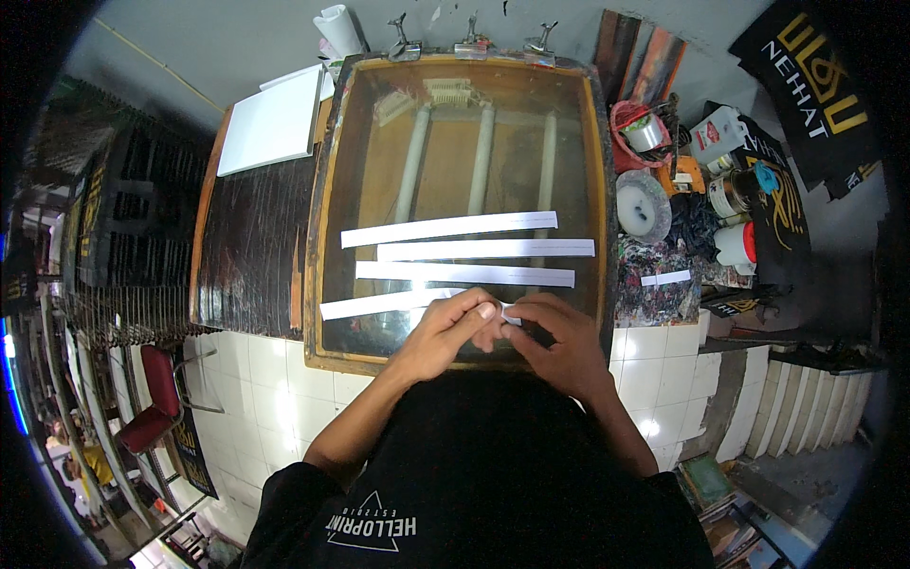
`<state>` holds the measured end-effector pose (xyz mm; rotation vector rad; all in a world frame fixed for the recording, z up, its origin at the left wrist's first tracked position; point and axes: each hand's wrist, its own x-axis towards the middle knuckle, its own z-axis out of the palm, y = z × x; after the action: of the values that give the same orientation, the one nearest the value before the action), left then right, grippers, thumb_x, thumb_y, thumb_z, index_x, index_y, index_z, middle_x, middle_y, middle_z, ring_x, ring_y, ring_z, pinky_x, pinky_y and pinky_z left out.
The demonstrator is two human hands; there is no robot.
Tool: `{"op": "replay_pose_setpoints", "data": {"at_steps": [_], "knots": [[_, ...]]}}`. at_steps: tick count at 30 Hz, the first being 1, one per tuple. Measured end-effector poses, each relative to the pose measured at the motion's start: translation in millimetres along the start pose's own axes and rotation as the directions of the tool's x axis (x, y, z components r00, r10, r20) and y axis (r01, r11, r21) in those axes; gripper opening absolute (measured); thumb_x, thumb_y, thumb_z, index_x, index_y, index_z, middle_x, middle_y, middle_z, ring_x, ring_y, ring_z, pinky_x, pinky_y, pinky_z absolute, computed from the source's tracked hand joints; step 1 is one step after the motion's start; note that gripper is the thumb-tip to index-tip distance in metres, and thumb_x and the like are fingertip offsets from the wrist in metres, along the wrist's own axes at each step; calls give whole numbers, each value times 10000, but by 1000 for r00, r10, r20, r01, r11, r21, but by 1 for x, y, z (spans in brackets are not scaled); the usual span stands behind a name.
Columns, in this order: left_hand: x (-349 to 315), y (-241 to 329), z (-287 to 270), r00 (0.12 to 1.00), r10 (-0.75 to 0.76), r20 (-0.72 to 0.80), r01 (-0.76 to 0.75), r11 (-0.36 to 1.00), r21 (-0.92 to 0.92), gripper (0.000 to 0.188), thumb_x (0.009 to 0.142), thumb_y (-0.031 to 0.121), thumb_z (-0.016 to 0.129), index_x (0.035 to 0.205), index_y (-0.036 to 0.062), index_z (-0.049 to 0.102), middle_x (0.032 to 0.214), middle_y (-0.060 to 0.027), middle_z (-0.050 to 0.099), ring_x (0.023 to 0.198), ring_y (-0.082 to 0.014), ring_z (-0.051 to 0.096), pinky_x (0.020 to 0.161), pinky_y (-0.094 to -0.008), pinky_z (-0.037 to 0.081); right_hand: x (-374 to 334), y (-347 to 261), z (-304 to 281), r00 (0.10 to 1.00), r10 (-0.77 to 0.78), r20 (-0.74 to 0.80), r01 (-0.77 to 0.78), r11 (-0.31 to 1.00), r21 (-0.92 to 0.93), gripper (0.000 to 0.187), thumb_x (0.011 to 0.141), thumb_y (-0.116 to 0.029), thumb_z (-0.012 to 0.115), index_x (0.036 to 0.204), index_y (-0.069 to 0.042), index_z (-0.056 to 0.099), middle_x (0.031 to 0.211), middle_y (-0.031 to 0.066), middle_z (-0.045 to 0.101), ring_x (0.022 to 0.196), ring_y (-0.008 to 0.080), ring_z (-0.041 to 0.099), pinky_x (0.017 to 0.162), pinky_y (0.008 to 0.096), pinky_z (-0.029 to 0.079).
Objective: The person takes several strips of paper from a shelf, aligns them on a glass workbench, and uses a metal ruler and a utility knife to cut them into smaller sections.
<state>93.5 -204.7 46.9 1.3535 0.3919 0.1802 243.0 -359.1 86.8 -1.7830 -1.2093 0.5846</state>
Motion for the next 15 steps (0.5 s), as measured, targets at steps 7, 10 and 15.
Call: {"op": "replay_pose_setpoints", "data": {"at_steps": [7,10,15], "knots": [[12,53,-12,975,-53,217,13,984,178,234,1030,247,610,1013,25,682,931,-11,648,866,-103,575,801,-276,451,5,-10,-23,974,-226,32,226,974,-28,193,861,-60,769,1048,-106,755,1069,79,682,940,223,688,779,332,567],[20,49,-12,969,-152,197,185,970,-160,176,997,190,637,988,23,690,859,25,626,814,-65,542,766,-232,429,11,-17,-22,962,-270,-37,269,962,-43,222,829,-41,790,1035,-121,766,1071,61,666,934,203,672,771,329,560],[36,48,-15,967,-103,233,122,990,-71,101,958,129,625,983,47,678,758,10,629,666,-56,574,615,-219,437,9,-13,-23,963,-251,-97,248,968,-42,234,806,-27,803,1022,-112,773,1125,79,659,1010,221,653,805,339,555]]}}
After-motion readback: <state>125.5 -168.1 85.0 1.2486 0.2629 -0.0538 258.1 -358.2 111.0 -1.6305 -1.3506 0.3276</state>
